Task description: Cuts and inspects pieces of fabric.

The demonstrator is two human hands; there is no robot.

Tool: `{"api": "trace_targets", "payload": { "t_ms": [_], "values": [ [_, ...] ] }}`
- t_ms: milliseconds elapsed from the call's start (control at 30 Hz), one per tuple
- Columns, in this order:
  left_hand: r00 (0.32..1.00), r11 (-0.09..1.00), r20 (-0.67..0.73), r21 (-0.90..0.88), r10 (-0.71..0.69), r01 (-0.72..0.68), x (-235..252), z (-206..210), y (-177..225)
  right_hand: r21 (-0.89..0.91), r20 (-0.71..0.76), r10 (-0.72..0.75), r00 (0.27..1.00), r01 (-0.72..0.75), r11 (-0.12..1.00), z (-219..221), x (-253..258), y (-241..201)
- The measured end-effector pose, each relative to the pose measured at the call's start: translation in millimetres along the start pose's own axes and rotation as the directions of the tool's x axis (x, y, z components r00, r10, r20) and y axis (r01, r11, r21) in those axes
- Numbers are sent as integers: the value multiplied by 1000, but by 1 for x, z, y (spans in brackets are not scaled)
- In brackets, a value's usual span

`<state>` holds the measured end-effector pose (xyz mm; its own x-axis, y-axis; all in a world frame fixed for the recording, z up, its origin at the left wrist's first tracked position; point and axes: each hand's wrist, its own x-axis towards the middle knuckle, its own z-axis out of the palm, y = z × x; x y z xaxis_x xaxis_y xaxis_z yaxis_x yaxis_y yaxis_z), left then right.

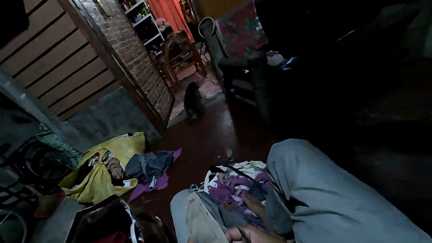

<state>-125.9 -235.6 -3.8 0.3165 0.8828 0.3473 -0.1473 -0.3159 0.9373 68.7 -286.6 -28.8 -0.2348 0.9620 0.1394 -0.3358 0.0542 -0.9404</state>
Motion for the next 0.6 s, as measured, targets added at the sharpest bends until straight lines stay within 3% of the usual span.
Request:
{"api": "trace_targets", "payload": {
  "t_ms": [367,400,467,533,600],
  "values": [
    [998,981,23,-183,-62,65,0,2,-2,-241,-104,-148,984,119,963,2,1,-6],
    [999,990,8,-134,-53,53,0,2,-2,-257,-121,-160,980,125,958,2,1,-5],
    [998,991,-55,132,16,-8,-1,5,-4,-292,-176,-187,966,131,947,5,2,-4],
    [986,880,-65,462,152,-105,-2,8,-3,-341,-251,-225,941,131,931,6,4,0],
    [975,824,-40,542,219,-163,-5,15,0,-392,-318,-251,914,114,913,7,5,2]
  ]
}}
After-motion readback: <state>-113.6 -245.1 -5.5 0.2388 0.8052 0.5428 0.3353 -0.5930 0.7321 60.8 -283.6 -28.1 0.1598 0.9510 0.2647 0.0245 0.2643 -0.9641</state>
